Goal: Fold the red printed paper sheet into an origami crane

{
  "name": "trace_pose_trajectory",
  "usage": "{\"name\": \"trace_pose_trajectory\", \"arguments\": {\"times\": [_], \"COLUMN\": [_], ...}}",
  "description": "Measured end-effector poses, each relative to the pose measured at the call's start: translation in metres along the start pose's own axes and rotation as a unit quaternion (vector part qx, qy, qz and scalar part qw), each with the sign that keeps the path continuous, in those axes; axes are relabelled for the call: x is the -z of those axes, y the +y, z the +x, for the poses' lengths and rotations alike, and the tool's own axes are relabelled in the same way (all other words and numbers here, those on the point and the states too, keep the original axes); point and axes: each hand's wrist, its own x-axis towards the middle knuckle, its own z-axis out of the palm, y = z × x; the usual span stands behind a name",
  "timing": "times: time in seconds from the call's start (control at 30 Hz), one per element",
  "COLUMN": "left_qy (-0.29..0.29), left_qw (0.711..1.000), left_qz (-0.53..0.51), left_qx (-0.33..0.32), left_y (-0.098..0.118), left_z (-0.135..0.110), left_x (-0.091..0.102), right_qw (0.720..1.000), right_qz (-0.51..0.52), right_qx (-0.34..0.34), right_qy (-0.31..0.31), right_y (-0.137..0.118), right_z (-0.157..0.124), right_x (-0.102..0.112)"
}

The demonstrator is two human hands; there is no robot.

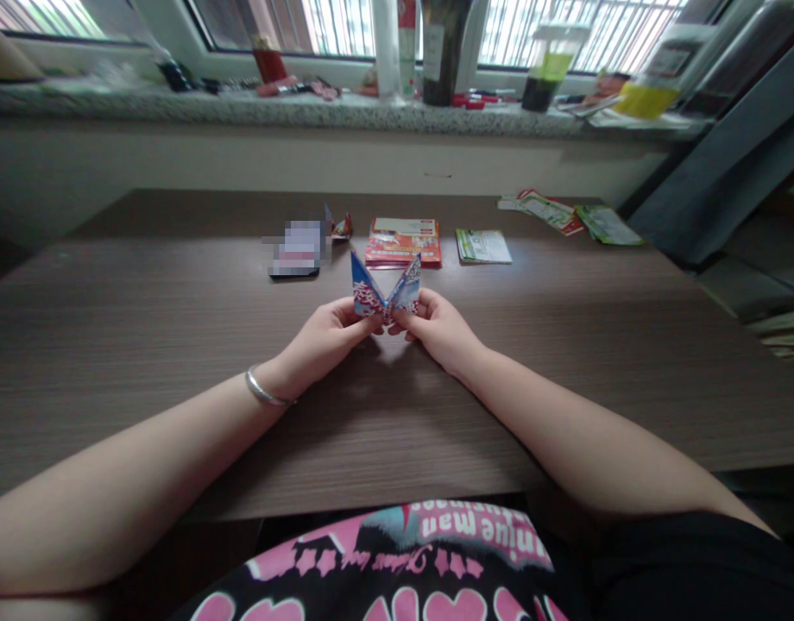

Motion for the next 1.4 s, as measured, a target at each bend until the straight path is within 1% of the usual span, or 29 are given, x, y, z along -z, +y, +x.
{"name": "trace_pose_trajectory", "arguments": {"times": [0.13, 0.33, 0.43, 0.53, 0.7, 0.77, 0.97, 1.07, 1.17, 1.3, 1.33, 1.4], "left_qy": [0.024, 0.010, 0.012, 0.020, 0.054, 0.060, 0.031, 0.038, 0.049, 0.067, 0.065, 0.053], "left_qw": [1.000, 0.997, 0.993, 0.991, 0.985, 0.982, 0.981, 0.978, 0.969, 0.945, 0.943, 0.949], "left_qz": [0.013, 0.075, 0.115, 0.133, 0.164, 0.176, 0.186, 0.200, 0.239, 0.317, 0.323, 0.307], "left_qx": [-0.015, -0.032, -0.023, -0.015, -0.018, -0.020, -0.037, -0.038, -0.039, -0.052, -0.054, -0.055], "left_y": [0.002, 0.002, 0.004, 0.008, 0.011, 0.011, 0.011, 0.009, 0.008, 0.008, 0.008, 0.007], "left_z": [0.000, 0.000, -0.002, -0.004, -0.005, -0.005, -0.007, -0.007, -0.006, -0.005, -0.005, -0.005], "left_x": [0.000, 0.000, -0.001, -0.002, -0.004, -0.004, -0.002, -0.002, -0.002, -0.002, -0.002, -0.002], "right_qw": [1.000, 1.000, 1.000, 0.999, 0.996, 0.995, 0.993, 0.991, 0.989, 0.985, 0.985, 0.984], "right_qz": [0.010, 0.003, -0.005, -0.027, -0.036, -0.042, -0.065, -0.073, -0.098, -0.131, -0.136, -0.140], "right_qx": [0.009, -0.004, 0.011, 0.025, 0.069, 0.076, 0.091, 0.107, 0.101, 0.077, 0.075, 0.079], "right_qy": [0.025, 0.030, 0.027, 0.027, 0.045, 0.046, 0.040, 0.038, 0.054, 0.081, 0.081, 0.072], "right_y": [0.001, -0.003, -0.002, -0.002, -0.005, -0.006, 0.000, 0.001, 0.001, 0.001, 0.001, 0.002], "right_z": [0.001, -0.001, -0.001, -0.002, -0.002, -0.002, -0.003, -0.004, -0.004, -0.003, -0.003, -0.002], "right_x": [0.000, -0.003, -0.003, -0.003, -0.004, -0.005, -0.005, -0.006, -0.008, -0.010, -0.010, -0.010]}}
